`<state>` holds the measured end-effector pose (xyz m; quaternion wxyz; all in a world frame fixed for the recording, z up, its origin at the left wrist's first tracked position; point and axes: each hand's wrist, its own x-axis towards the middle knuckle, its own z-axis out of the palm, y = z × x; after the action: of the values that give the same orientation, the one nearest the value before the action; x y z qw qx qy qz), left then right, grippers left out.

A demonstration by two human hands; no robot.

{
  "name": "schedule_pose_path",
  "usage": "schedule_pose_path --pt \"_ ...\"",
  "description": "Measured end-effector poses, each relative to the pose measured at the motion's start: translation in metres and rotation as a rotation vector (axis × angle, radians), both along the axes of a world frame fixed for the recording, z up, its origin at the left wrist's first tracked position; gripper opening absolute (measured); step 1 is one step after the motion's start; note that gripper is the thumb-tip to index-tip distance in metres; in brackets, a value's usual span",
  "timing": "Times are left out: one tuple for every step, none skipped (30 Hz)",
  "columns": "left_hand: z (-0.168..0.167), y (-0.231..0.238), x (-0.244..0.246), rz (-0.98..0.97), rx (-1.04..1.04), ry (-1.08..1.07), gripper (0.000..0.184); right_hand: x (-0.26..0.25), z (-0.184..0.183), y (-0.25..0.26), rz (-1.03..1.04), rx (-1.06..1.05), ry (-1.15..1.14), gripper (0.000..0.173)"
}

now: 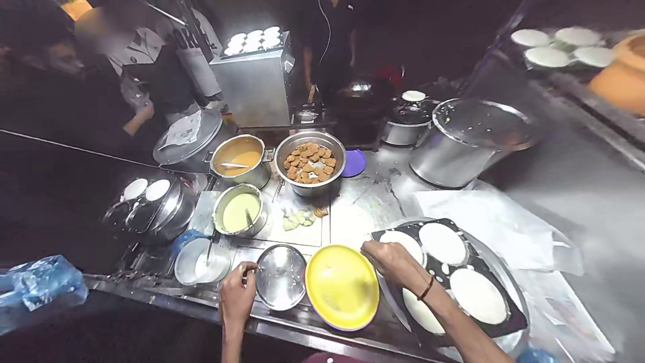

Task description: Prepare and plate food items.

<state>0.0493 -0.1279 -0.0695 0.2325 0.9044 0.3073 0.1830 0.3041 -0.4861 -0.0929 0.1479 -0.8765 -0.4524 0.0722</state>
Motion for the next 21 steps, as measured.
schedule_pose_path --pt "-0.0006 -0.0005 0.0003 -0.009 -0.007 -0.004 0.023 0.0001 0.0005 -0.0013 -0.006 -0.002 0.003 0.023" --pt "-0.0004 0.0002 -0.0007 -0.012 -0.015 -0.004 0.021 0.0003 0.0012 -0.0004 -0.005 0.006 0.006 0.022" --pt "-0.0011 0.0014 -0.0021 -0.009 -0.018 -0.003 0.020 0.0005 0.0000 0.0003 0.001 0.027 -0.005 0.021" --pt "-0.0022 0.0023 -0.0035 0.002 -0.023 0.007 0.020 0.0010 -0.0017 0.0010 0.009 0.057 -0.028 0.018" --pt "-0.0037 0.0030 -0.0042 0.014 -0.026 0.016 0.020 0.0016 -0.0031 0.0015 0.017 0.088 -0.051 0.017" --pt "-0.0048 0.0034 -0.0043 0.024 -0.024 0.026 0.020 0.0017 -0.0040 0.0016 0.023 0.108 -0.067 0.016" --pt "-0.0049 0.0033 -0.0045 0.033 -0.021 0.039 0.021 0.0012 -0.0045 0.0015 0.025 0.115 -0.077 0.017" --pt "-0.0048 0.0036 -0.0042 0.041 -0.020 0.048 0.022 0.0009 -0.0039 0.0019 0.023 0.115 -0.080 0.017" --pt "-0.0056 0.0044 -0.0037 0.043 -0.019 0.043 0.022 0.0008 -0.0028 0.0022 0.022 0.112 -0.083 0.018" --pt "-0.0065 0.0046 -0.0039 0.040 -0.019 0.034 0.022 -0.0001 -0.0017 0.0019 0.021 0.103 -0.082 0.019" --pt "-0.0070 0.0045 -0.0041 0.037 -0.022 0.025 0.022 -0.0005 -0.0011 0.0015 0.024 0.100 -0.084 0.019" --pt "-0.0064 0.0043 -0.0039 0.031 -0.024 0.012 0.022 -0.0006 -0.0006 0.0012 0.026 0.097 -0.084 0.019" --pt "-0.0058 0.0043 -0.0034 0.027 -0.027 0.004 0.022 -0.0005 -0.0009 0.0009 0.026 0.095 -0.082 0.020" --pt "-0.0055 0.0039 -0.0030 0.026 -0.031 0.000 0.022 -0.0004 -0.0013 0.0005 0.027 0.094 -0.079 0.020" --pt "-0.0050 0.0035 -0.0028 0.028 -0.032 0.000 0.022 -0.0005 -0.0015 0.0007 0.026 0.088 -0.070 0.020" --pt "-0.0048 0.0035 -0.0028 0.032 -0.028 -0.001 0.021 -0.0006 -0.0014 0.0014 0.024 0.081 -0.063 0.020" --pt "-0.0051 0.0036 -0.0031 0.036 -0.021 -0.003 0.021 -0.0009 -0.0018 0.0018 0.022 0.076 -0.060 0.020" --pt "-0.0056 0.0036 -0.0034 0.039 -0.015 -0.003 0.022 -0.0009 -0.0027 0.0019 0.019 0.078 -0.061 0.020" --pt "-0.0059 0.0039 -0.0033 0.043 -0.011 0.003 0.022 -0.0010 -0.0031 0.0021 0.018 0.082 -0.065 0.020" --pt "-0.0059 0.0039 -0.0031 0.045 -0.009 0.007 0.022 -0.0012 -0.0028 0.0022 0.018 0.084 -0.063 0.020" --pt "-0.0054 0.0038 -0.0031 0.044 -0.011 0.012 0.023 -0.0013 -0.0024 0.0022 0.018 0.084 -0.059 0.019"
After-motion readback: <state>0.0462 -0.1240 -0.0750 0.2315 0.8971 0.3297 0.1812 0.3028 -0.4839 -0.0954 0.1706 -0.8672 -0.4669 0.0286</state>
